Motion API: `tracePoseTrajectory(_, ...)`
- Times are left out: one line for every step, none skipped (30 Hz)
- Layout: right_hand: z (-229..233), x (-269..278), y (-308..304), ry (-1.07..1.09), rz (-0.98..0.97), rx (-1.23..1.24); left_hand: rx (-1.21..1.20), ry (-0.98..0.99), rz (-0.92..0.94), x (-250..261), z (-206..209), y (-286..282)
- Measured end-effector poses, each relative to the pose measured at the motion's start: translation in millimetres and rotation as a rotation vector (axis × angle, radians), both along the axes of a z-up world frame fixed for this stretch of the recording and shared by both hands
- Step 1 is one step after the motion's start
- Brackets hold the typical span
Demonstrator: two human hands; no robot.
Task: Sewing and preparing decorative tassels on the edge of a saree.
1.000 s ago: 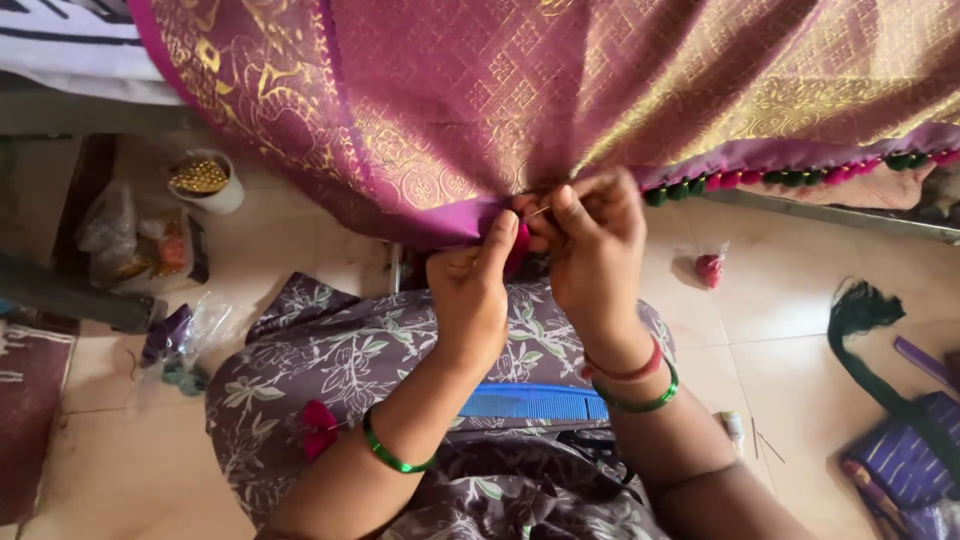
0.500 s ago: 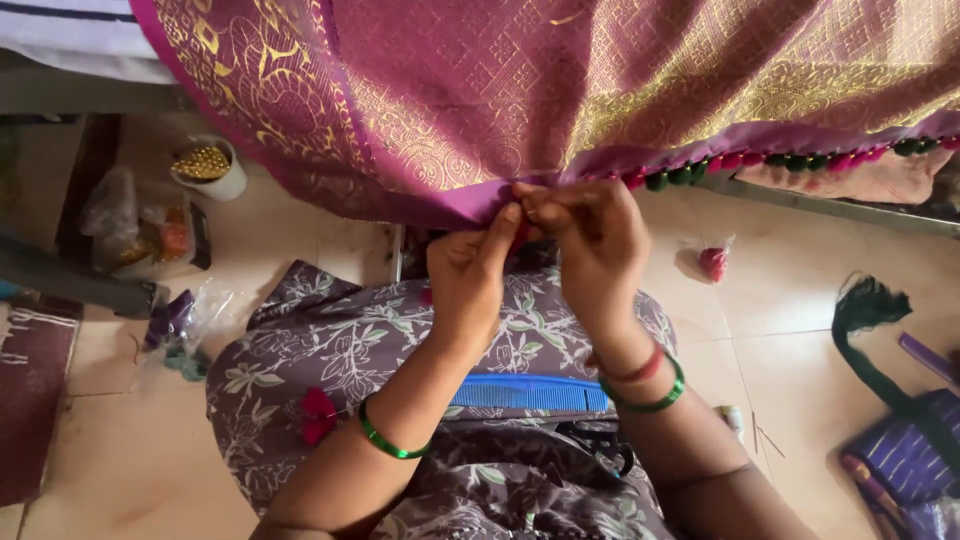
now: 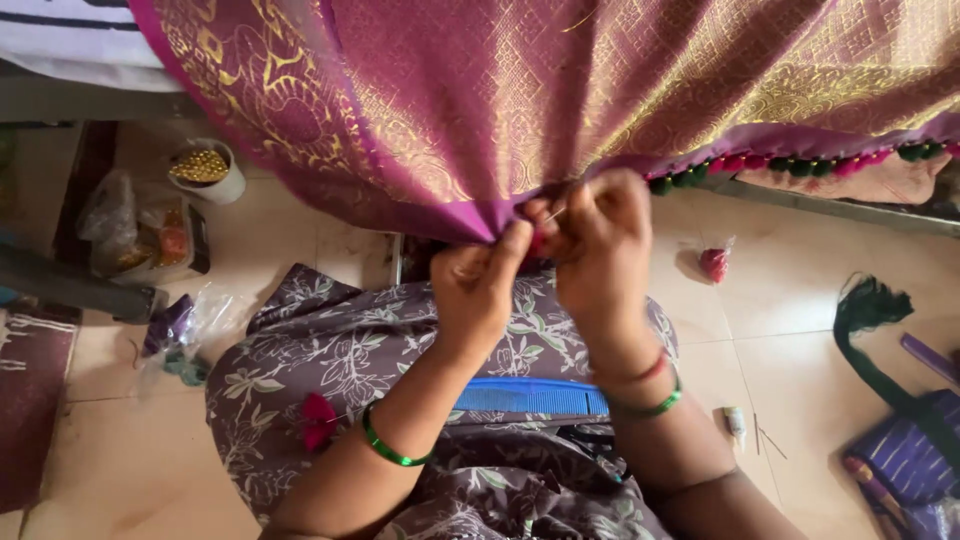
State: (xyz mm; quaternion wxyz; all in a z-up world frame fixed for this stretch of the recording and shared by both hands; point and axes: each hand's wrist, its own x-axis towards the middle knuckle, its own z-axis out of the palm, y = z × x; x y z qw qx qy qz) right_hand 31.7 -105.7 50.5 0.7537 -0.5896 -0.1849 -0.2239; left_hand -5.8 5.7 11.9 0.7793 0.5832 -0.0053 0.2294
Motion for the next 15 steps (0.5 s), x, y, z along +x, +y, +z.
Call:
tracePoseTrajectory(-4,12,-9,0.176,0.349,0.286,-0.018,-0.048,-0.021,-3,5,1)
tracePoseTrajectory(-8,25,-20,0.350,0.700,0.572,-0.039,-0.094,-0.042,-5,11,0)
tracePoseTrajectory(-5,21,-20,0.351,0.696,0.571,-0.041,-0.093,-0.045,-6,16,-2)
tracePoseTrajectory(-1,19,-18,0.329,0.655,0.550,-0.044,-0.115,-0.046,-6,22,-1)
tracePoseTrajectory(3,16,-16,0.307,0.614,0.528,-0.046,-0.136,-0.047,-6,28,-1)
tracePoseTrajectory(4,11,-15,0.304,0.613,0.529,-0.045,-0.138,-0.049,-3,21,0)
tracePoseTrajectory(4,7,-13,0.260,0.459,0.338,-0.023,-0.103,-0.030,0,14,0)
tracePoseTrajectory(4,1,-13,0.217,0.304,0.146,-0.002,-0.065,-0.011,3,6,-1)
tracePoseTrajectory(3,-5,-10,0.218,0.303,0.145,-0.004,-0.064,-0.012,4,5,-1)
tracePoseTrajectory(3,-11,-6,0.010,0.109,-0.092,0.036,-0.015,0.009,5,4,-1)
tracePoseTrajectory(3,-17,-2,-0.197,-0.086,-0.328,0.076,0.035,0.030,6,3,-1)
tracePoseTrajectory(-3,-15,-2,-0.197,-0.089,-0.327,0.077,0.034,0.027,6,10,-2)
tracePoseTrajectory(-8,-12,-3,-0.326,-0.179,-0.391,0.052,0.050,0.017,6,17,-2)
tracePoseTrajectory(-14,-9,-2,-0.457,-0.266,-0.456,0.027,0.064,0.010,7,25,-2)
tracePoseTrajectory(-8,-11,-1,-0.458,-0.268,-0.456,0.027,0.063,0.009,8,20,-3)
